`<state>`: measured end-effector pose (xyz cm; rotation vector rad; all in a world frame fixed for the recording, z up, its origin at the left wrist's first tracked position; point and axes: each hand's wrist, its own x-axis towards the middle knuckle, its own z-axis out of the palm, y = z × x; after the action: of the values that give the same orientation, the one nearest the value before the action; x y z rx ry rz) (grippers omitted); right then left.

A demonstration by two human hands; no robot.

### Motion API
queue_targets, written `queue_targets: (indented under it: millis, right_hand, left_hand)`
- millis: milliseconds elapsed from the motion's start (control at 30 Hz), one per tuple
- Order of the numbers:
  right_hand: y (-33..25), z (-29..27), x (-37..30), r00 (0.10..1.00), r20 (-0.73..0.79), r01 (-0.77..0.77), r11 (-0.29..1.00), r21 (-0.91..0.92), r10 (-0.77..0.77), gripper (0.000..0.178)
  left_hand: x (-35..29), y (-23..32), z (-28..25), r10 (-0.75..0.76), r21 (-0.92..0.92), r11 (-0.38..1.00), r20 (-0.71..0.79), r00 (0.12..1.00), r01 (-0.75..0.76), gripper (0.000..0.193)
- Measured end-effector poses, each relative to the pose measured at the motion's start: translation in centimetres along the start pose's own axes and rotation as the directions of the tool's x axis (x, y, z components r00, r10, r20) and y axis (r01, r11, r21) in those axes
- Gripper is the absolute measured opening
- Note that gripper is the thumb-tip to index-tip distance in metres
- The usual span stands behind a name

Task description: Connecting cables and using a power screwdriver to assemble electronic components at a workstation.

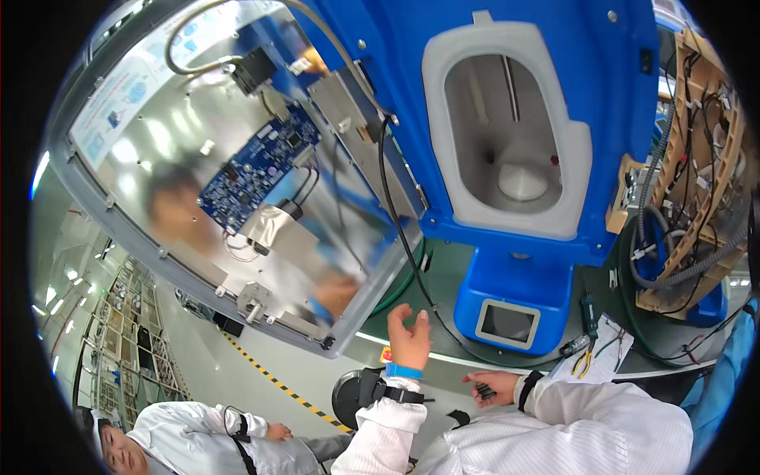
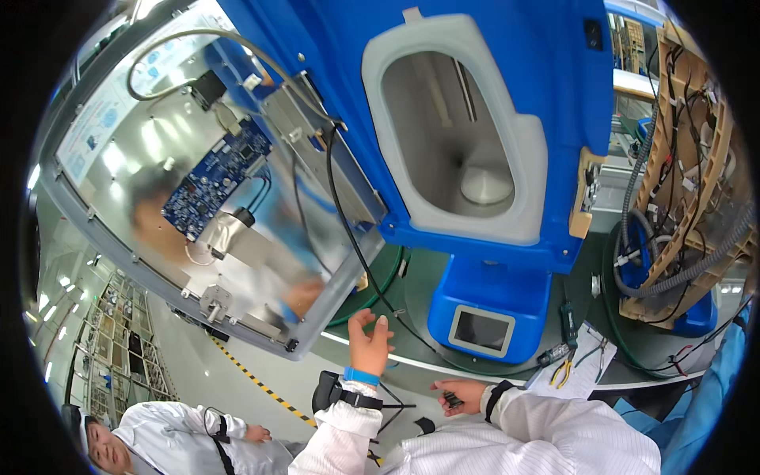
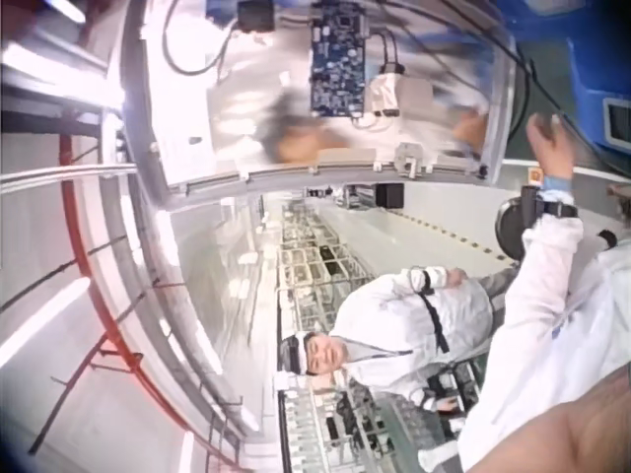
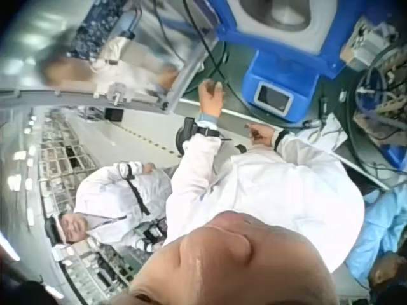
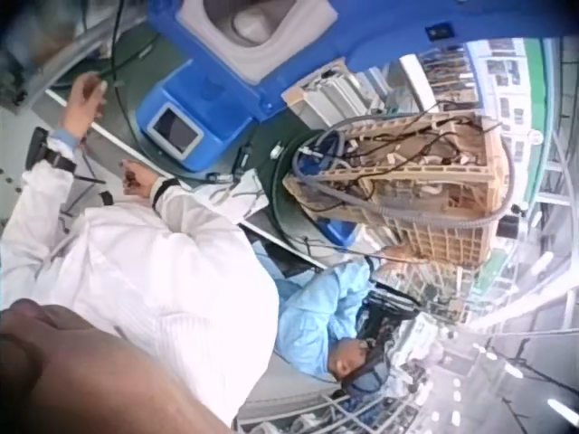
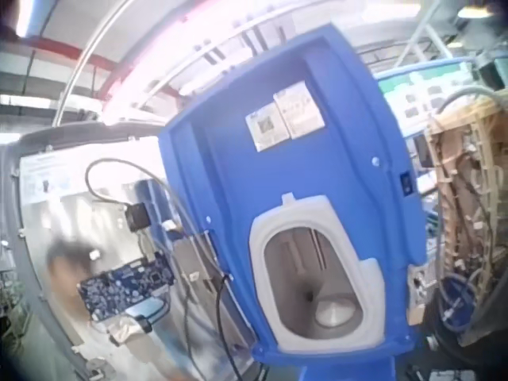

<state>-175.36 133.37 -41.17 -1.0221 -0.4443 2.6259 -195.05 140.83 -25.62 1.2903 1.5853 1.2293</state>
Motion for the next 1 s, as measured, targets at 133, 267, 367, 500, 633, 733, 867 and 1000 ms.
queue_targets:
  millis: [133, 267, 367, 500, 633, 733, 867, 1000]
  right_hand:
    - [0.3, 0.9, 0.5, 0.998, 0.053, -0.014, 1.000, 0.003, 0.014, 0.032]
    - [1.0, -1.0, 0.3, 0.993, 0.111, -0.042, 0.998, 0.049, 0.037, 0.031]
    - [1.5, -2.2, -0.8, 0.997, 0.075, -0.026, 0.997, 0.077, 0.020, 0.029]
    - [2.2, -1.5, -1.3, 0.999, 0.037, -0.027, 0.996, 0.090, 0.024, 0.031]
    - [2.5, -0.8, -1.4, 0.999, 0.035, -0.025, 0.999, 0.045, 0.023, 0.030]
    - [2.8, -1.6, -1.4, 1.000, 0.024, -0.017, 0.996, 0.082, 0.015, 0.031]
    - [3.7, -3.3, -1.4, 1.000, 0.005, -0.018, 0.990, 0.142, 0.017, 0.033]
    - [2.7, -1.6, -1.8, 1.000, -0.002, -0.010, 0.984, 0.177, 0.011, 0.035]
  left_hand:
    - [2.1, -0.2, -0.5, -0.116, -0.020, 0.992, 0.167, 0.979, 0.121, 0.067]
    - [3.4, -2.2, 0.6, -0.038, -0.101, 0.991, 0.377, 0.925, 0.082, 0.040]
    - [2.2, -1.8, 1.9, 0.005, -0.055, 0.998, 0.361, 0.932, 0.016, 0.032]
    - [2.6, -1.4, 2.5, 0.069, 0.015, 0.997, 0.034, 0.997, -0.069, 0.034]
    - [3.6, -0.5, 2.2, 0.060, -0.026, 0.998, -0.046, 0.997, -0.061, 0.039]
    - [3.6, -0.8, 1.6, -0.042, -0.040, 0.997, 0.356, 0.933, 0.060, 0.036]
    - [0.5, -0.1, 1.3, 0.075, -0.132, 0.991, 0.394, 0.916, -0.025, 0.026]
    - [-5.1, 2.0, -1.7, 0.093, -0.048, 0.995, 0.274, 0.957, -0.083, 0.022]
